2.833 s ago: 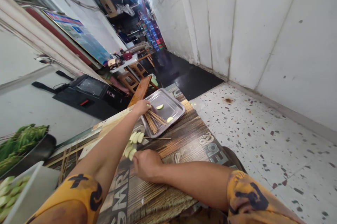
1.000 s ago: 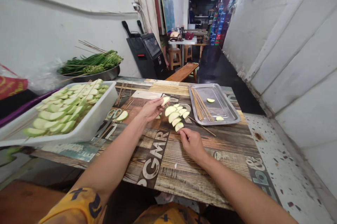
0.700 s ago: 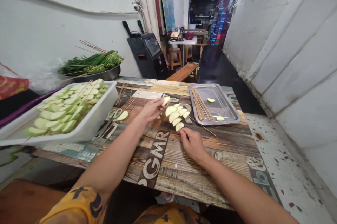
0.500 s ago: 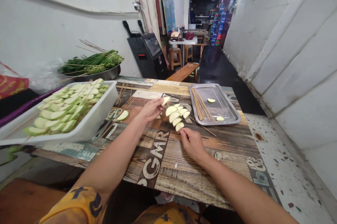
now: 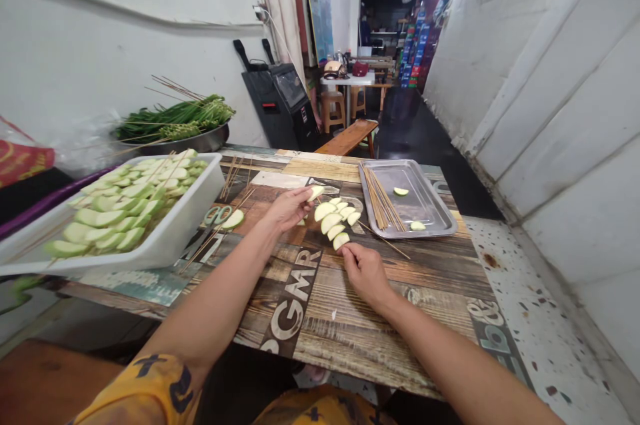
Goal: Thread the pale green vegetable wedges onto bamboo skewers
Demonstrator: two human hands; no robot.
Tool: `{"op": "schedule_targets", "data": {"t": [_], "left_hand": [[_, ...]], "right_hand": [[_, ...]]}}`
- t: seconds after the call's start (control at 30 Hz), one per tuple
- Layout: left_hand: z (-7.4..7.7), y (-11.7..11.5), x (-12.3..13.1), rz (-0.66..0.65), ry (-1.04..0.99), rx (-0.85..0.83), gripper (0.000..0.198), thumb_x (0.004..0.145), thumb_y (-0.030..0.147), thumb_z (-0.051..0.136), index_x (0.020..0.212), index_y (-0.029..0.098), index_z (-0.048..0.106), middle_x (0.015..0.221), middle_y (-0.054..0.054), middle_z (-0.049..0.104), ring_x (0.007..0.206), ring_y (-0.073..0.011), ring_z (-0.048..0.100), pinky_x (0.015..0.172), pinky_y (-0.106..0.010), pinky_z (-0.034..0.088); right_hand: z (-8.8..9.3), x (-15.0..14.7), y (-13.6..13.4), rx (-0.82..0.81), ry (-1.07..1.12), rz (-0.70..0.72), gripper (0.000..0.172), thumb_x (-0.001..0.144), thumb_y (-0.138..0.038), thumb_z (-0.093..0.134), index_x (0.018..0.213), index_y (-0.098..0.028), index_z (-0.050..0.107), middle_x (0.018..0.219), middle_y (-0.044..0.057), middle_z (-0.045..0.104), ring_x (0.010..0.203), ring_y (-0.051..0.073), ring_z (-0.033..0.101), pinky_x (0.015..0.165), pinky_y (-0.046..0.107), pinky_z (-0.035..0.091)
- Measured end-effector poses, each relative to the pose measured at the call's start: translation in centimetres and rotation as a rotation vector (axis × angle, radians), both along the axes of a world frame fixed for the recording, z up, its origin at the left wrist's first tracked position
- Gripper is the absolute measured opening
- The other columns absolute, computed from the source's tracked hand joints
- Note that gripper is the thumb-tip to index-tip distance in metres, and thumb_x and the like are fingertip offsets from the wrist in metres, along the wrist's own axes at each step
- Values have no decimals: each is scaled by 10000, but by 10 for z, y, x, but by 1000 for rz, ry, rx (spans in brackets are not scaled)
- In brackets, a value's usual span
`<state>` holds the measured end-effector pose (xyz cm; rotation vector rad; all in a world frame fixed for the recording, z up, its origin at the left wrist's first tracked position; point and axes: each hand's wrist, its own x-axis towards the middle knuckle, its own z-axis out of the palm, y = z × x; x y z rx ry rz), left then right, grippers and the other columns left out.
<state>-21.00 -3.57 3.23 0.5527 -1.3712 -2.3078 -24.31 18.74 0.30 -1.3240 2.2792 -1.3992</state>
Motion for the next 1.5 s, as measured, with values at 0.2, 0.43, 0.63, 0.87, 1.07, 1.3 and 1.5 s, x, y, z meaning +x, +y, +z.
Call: {"op": "schedule_targets", "data": {"t": [0.2,0.43,0.63,0.87,1.07,1.3,1.5], "left_hand": [[-3,-1,0,-1,-2,-23,175,703,121,639,875,89,640,742,-62,632,512,-27,469,430,-129,327],[-4,3,-3,21,-14,-36,122,682,137,670,761,68,607,697,-63,622,490,-18,447,417,-115,317],[2,10,-2,34,-17,9,80,702,99,641,702,76,564,661,-59,612,479,-18,450,419,-105,325],[4,13,-4,26,-28,79,45,716,60,613,687,70,580,642,-50,594,484,-18,455,416,-101,334],[0,13,-5,20,-36,88,66,678,62,654,657,60,591,669,-67,609,495,-21,458,414,-109,335],[-4,12,-7,-31,-29,124,82,646,89,690,670,57,618,636,-42,583,512,-24,453,428,-121,344],[-5,11,-7,-43,-46,136,127,604,100,719,643,65,604,591,-20,563,491,-22,462,413,-111,326]], "right_hand": [[0,0,-1,-5,-23,0,289,863,-282,399,822,-131,643,576,11,573,562,124,528,519,195,365],[1,-1,-1,-14,-28,-12,287,852,-274,402,797,-131,644,560,7,561,545,119,518,506,193,359],[0,-2,-1,-14,-32,-13,284,850,-271,400,795,-131,641,540,5,548,527,122,505,487,198,349],[-1,-2,-2,-27,-50,-24,282,851,-279,401,766,-140,632,518,0,538,532,126,508,483,201,343],[-3,-1,-3,-10,-48,-33,284,851,-282,403,775,-140,637,520,4,546,531,128,514,490,201,351],[-2,-1,-1,-2,-37,-34,288,853,-284,400,786,-141,641,524,10,552,517,130,511,470,201,334],[-3,-1,-2,-8,-59,-41,297,856,-299,399,781,-139,638,526,9,542,509,127,496,464,201,326]]}}
